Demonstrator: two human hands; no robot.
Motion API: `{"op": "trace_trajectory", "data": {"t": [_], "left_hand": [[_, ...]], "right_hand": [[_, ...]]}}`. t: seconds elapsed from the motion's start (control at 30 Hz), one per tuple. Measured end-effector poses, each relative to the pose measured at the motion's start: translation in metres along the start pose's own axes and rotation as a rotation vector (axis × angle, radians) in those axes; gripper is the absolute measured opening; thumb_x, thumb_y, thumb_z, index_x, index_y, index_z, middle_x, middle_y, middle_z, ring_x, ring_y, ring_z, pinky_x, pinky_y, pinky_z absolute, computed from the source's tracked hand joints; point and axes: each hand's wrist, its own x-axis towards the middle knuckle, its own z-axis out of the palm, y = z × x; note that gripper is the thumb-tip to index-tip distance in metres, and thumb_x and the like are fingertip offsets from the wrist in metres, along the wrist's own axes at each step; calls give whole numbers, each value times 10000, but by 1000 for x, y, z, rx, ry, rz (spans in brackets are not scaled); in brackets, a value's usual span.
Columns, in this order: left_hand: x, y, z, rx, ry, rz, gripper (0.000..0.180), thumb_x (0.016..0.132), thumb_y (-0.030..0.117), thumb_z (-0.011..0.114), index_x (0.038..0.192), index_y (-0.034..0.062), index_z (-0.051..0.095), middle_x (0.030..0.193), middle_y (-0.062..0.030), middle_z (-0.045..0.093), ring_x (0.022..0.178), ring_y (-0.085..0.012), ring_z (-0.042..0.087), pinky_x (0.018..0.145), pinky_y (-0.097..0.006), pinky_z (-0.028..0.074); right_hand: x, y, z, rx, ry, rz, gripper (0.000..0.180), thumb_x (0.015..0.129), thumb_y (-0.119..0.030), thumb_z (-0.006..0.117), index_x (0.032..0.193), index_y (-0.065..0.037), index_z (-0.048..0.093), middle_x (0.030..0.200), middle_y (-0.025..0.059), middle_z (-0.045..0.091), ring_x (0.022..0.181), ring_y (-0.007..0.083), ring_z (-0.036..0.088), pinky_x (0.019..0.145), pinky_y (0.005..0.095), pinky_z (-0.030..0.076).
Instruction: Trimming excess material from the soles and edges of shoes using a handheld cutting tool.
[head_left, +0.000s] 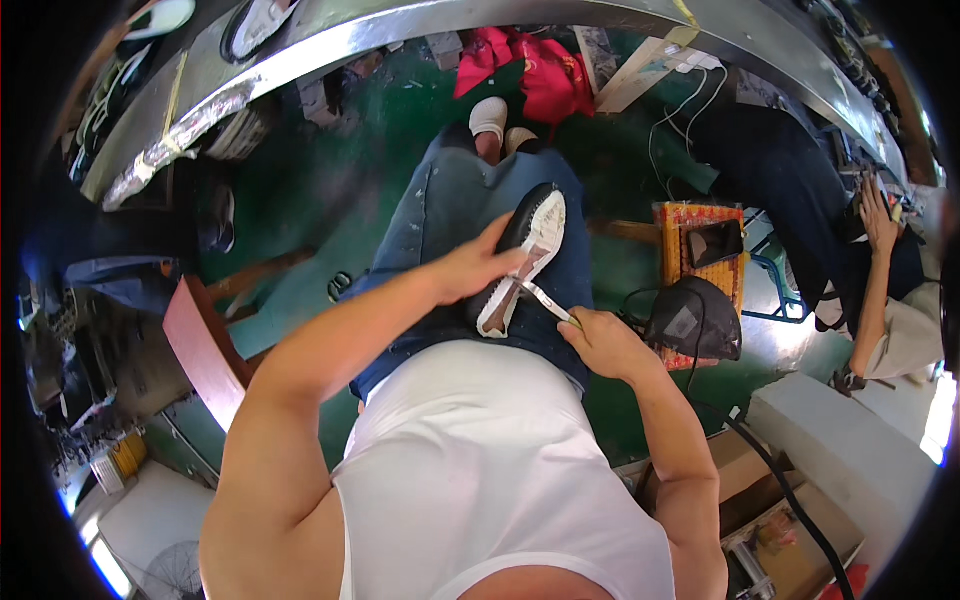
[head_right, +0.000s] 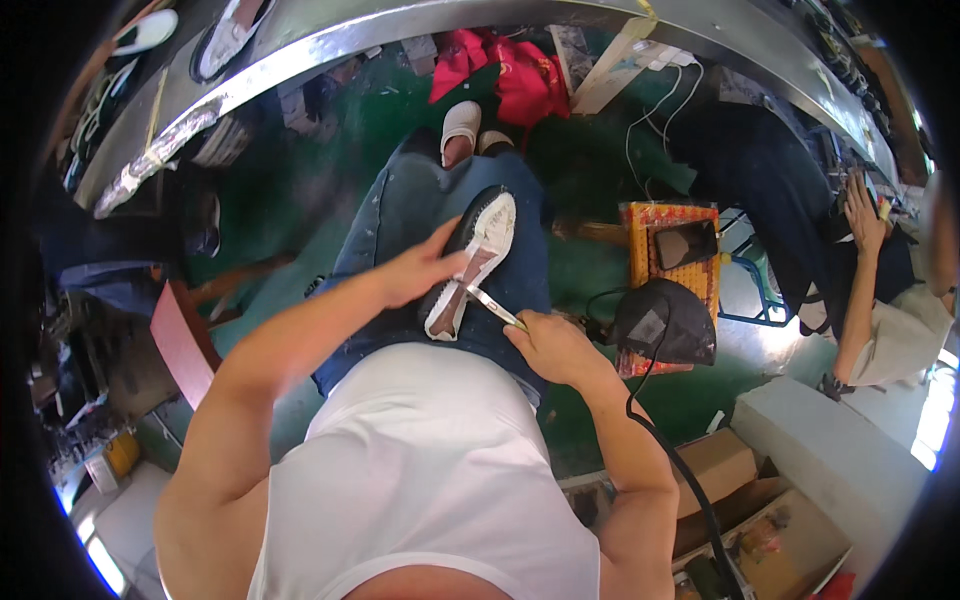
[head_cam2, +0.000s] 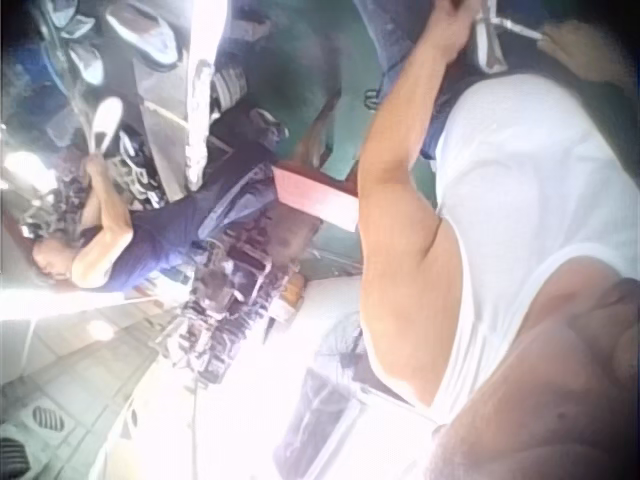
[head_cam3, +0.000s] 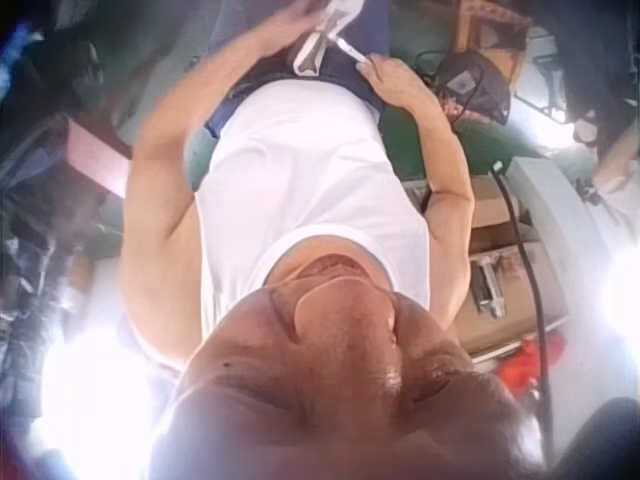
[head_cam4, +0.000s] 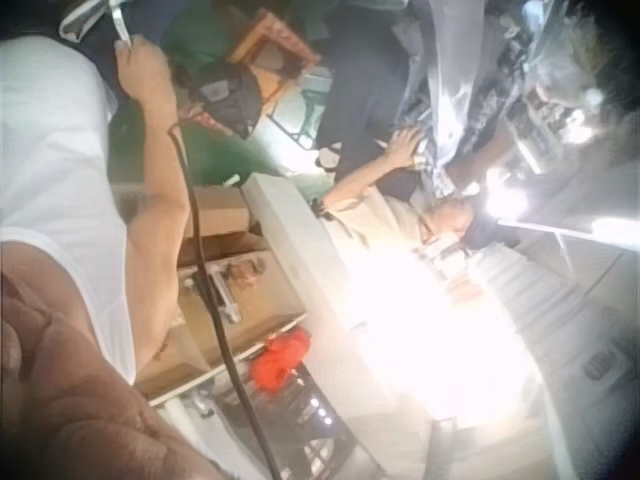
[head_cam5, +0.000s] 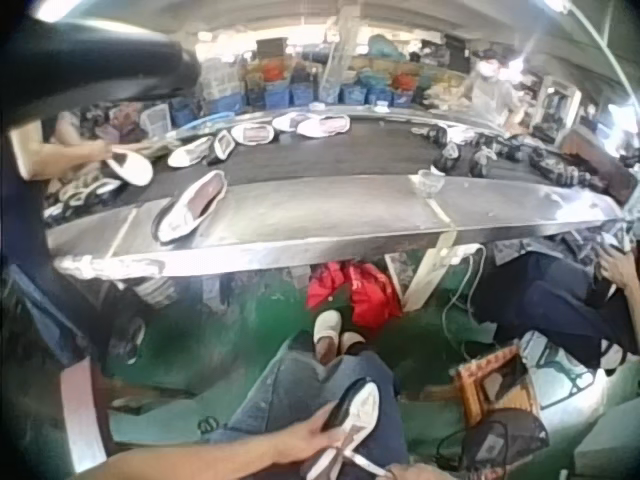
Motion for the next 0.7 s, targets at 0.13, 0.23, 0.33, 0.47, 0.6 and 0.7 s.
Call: {"op": "trace_trajectory", "data": {"t": [0.13,0.23,0.33,0.47,0.6,0.7], "left_hand": [[-16,-40,-10,479,64,233,755,1005,208,527,1569,73,44,1551,-175,245,1419,-229,280,1155,-335,232],[-15,-44,4,461,201,258,724,982,197,552,1558,61,136,1517,-188,323,1396,-243,335,1141,-341,267],[-16,-32,16,480,278,264,725,955,182,583,1546,47,185,1492,-206,371,1380,-262,374,1128,-345,295],[-13,-39,16,605,359,281,766,923,194,626,1532,8,200,1490,-226,374,1399,-298,354,1134,-359,289],[-48,-40,-8,540,-1,24,926,941,211,594,1538,3,-83,1576,-240,168,1468,-314,178,1177,-361,172],[-46,-42,-7,604,-30,58,953,952,185,569,1519,19,-179,1583,-240,113,1468,-292,167,1174,-339,160]], "right_hand": [[2,-7,-27,370,-260,194,389,1014,-303,468,885,31,621,784,114,670,604,195,628,576,317,512],[-1,-7,-43,442,-362,231,389,1021,-311,455,914,27,617,766,74,657,583,142,603,526,284,492],[6,-28,-37,342,-9,122,344,993,-307,507,934,22,591,777,191,654,691,333,656,656,416,518],[35,-18,4,-31,292,-65,318,978,-294,535,1040,18,536,802,233,647,752,445,623,685,507,489],[32,-29,-22,96,148,-75,338,992,-295,513,960,40,547,780,243,640,747,450,622,676,500,480],[38,-36,-26,293,180,-46,372,1005,-305,485,911,48,555,769,248,637,739,445,622,664,480,479]]}}
